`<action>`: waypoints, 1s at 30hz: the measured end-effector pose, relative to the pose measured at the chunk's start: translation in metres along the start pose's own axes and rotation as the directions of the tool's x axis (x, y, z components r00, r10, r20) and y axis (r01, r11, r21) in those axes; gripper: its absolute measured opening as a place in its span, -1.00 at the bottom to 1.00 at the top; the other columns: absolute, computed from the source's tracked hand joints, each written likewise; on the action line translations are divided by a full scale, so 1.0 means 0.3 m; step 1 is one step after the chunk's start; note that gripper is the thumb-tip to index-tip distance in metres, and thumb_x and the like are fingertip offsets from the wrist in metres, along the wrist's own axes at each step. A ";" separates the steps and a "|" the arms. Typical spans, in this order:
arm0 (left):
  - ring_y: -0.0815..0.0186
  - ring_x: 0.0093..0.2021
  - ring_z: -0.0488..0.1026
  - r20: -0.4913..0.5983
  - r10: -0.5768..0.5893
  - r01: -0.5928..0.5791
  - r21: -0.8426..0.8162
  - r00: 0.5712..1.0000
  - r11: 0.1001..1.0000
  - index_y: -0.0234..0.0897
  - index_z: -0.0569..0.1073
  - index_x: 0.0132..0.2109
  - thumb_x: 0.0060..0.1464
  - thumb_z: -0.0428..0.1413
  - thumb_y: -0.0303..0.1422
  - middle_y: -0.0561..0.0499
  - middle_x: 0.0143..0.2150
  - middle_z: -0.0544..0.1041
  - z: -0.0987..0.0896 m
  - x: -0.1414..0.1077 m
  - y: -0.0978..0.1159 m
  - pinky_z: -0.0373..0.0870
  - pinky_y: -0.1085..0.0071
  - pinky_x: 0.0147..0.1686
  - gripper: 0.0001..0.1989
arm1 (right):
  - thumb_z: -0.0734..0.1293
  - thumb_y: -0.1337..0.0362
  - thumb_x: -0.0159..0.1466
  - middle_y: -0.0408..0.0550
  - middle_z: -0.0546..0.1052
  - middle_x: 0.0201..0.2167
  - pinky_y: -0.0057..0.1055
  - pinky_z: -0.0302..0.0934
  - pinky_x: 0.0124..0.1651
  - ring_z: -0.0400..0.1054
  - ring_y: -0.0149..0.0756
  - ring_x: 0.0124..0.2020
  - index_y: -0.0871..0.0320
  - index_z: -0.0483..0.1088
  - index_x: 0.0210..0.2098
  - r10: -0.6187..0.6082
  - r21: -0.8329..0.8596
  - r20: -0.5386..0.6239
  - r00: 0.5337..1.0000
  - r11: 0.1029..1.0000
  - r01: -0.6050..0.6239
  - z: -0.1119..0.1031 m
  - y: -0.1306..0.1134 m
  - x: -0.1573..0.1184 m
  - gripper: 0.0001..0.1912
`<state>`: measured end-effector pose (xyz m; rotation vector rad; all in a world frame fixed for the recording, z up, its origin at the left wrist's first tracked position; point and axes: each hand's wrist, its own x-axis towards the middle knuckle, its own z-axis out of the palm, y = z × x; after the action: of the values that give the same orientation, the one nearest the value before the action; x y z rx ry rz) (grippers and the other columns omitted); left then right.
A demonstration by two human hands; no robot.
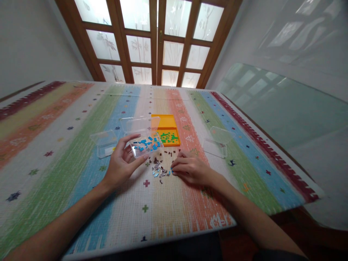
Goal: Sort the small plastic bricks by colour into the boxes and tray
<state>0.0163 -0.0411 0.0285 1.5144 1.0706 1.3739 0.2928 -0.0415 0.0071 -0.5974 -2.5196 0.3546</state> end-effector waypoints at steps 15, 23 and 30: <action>0.15 0.11 0.58 0.062 0.020 -0.018 -0.026 0.998 0.999 -0.16 0.42 0.14 0.01 0.40 -0.35 -0.09 0.22 0.50 0.010 -0.018 -0.031 0.59 0.20 0.13 -0.43 | 0.39 0.30 0.41 -0.06 0.68 -0.23 -0.20 0.31 -0.08 0.48 -0.27 -0.23 0.09 0.59 -0.25 0.032 -0.002 -0.320 0.947 0.999 -0.035 -0.048 -0.022 0.065 -0.88; 0.17 0.09 0.60 0.186 -0.065 0.088 -0.120 0.980 0.989 -0.15 0.37 0.20 0.07 0.38 -0.36 -0.08 0.15 0.56 0.040 -0.057 -0.029 0.57 0.22 0.15 -0.41 | 0.42 0.35 0.38 -0.03 0.68 -0.25 -0.22 0.29 -0.08 0.45 -0.26 -0.24 0.15 0.58 -0.26 -0.004 -0.058 -0.337 0.941 0.998 -0.017 -0.044 -0.023 0.191 -0.92; 0.21 0.09 0.60 0.265 -0.059 0.111 -0.184 0.962 0.977 -0.12 0.35 0.20 0.08 0.37 -0.41 -0.03 0.13 0.57 0.046 -0.069 -0.037 0.57 0.27 0.12 -0.41 | 0.38 0.40 0.38 -0.01 0.67 -0.19 -0.21 0.26 0.01 0.43 -0.26 -0.19 0.15 0.57 -0.24 -0.038 0.010 -0.145 0.989 0.999 0.040 -0.025 -0.036 0.249 -0.89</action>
<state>0.0283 -0.0575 0.0105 1.4375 0.8028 1.1492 0.2359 -0.0142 0.0491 -0.5481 -2.3841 0.3023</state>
